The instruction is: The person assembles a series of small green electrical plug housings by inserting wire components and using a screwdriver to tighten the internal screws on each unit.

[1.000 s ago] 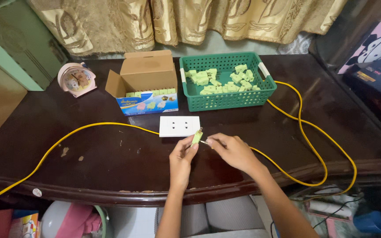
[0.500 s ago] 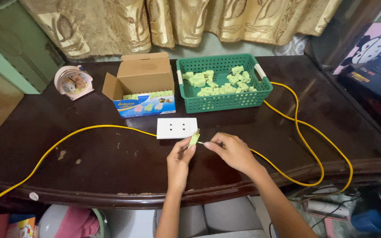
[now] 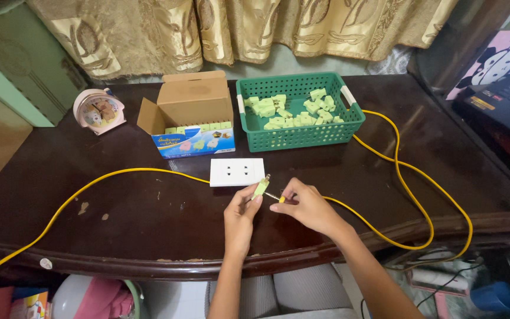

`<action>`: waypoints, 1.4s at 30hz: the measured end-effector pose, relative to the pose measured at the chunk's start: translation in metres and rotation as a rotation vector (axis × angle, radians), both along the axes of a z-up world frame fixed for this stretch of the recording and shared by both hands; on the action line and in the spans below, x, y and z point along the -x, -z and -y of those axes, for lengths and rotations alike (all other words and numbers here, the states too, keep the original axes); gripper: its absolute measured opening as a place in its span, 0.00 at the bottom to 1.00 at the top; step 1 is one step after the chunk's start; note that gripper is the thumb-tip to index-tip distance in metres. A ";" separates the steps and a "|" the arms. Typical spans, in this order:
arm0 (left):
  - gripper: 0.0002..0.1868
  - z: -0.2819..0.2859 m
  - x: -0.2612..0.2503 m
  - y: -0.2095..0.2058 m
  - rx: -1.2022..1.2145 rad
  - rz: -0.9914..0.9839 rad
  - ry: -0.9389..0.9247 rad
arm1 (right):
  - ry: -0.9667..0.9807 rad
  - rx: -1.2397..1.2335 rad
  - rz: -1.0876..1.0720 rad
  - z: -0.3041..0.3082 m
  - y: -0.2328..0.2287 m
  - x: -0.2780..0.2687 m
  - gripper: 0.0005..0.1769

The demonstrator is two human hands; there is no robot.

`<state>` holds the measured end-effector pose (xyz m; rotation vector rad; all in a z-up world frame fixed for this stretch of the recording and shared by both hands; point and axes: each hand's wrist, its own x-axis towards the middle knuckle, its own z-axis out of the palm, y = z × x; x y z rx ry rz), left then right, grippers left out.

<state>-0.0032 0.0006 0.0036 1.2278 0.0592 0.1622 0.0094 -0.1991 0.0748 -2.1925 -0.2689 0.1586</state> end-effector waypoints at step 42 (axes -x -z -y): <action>0.16 -0.001 0.002 0.000 -0.115 0.066 -0.063 | -0.086 -0.529 -0.256 -0.010 0.033 0.006 0.30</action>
